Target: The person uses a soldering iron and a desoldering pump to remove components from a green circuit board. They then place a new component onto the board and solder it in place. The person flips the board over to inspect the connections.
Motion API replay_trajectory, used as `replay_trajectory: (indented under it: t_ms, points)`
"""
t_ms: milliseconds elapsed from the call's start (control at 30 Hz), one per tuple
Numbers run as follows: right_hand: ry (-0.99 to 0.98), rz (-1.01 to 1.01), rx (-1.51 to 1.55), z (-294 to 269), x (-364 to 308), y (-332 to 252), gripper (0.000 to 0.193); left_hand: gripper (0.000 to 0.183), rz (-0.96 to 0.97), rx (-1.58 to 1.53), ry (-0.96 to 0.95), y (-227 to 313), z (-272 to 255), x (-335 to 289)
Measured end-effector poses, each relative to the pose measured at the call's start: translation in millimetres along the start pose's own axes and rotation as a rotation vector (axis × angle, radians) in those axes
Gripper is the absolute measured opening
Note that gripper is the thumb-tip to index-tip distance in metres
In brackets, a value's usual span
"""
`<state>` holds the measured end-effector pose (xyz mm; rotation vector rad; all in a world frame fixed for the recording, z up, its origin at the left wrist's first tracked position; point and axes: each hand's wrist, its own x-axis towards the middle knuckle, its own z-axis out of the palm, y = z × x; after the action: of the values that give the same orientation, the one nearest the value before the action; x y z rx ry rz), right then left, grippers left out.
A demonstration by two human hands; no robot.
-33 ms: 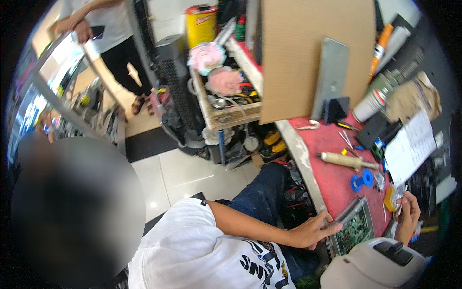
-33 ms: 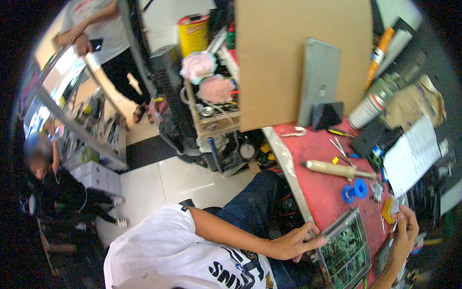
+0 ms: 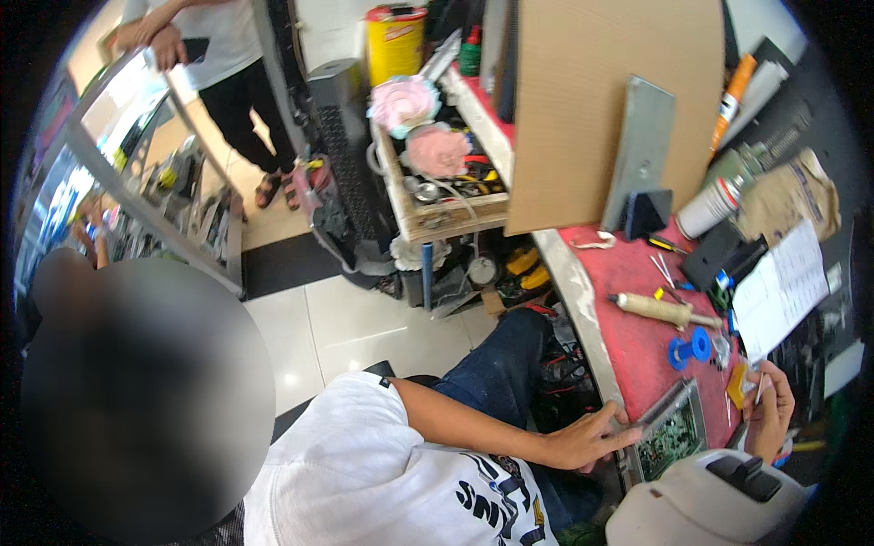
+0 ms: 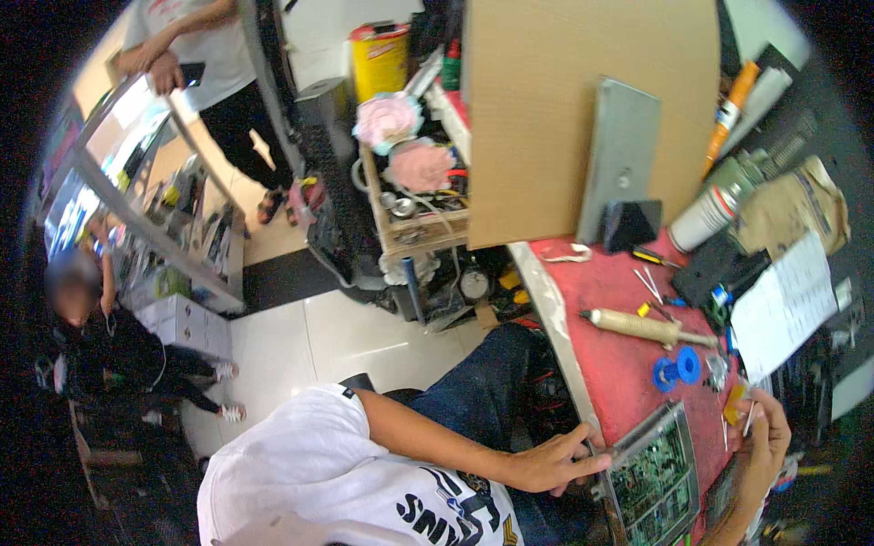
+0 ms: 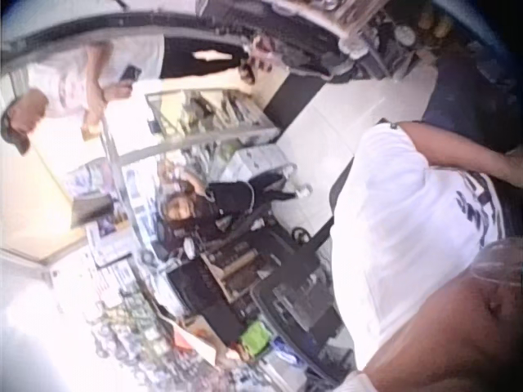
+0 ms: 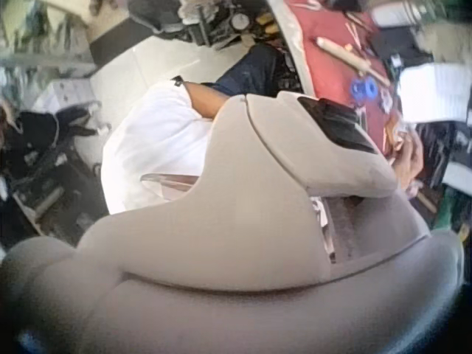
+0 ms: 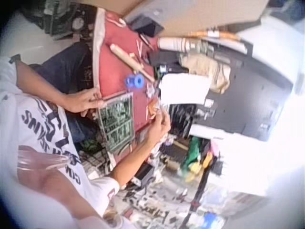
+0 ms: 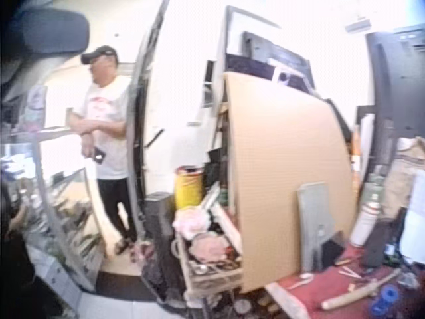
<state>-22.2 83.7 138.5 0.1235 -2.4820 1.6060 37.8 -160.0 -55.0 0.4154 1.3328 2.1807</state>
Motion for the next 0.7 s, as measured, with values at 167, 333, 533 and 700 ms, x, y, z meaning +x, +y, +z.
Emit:
replay_trajectory:
  t_ms: [167, 333, 533, 700]
  points:
    - [-0.532, -0.035, -0.199, 168, 18, -50, 0.015, 0.061, -0.156, 0.249, 0.132, -68, -86, -6]
    - [-0.723, -0.861, -0.372, 328, 24, -36, 0.010, 0.056, -0.338, 0.399, 0.220, -122, -145, -19]
    - [-0.584, -0.894, -0.491, 446, 42, -16, 0.010, 0.059, -0.073, 0.670, -0.137, -118, -125, -29]
    - [-0.375, -0.926, -0.629, 505, 72, -3, 0.012, 0.057, -0.127, 0.657, -0.141, -122, -133, -23]
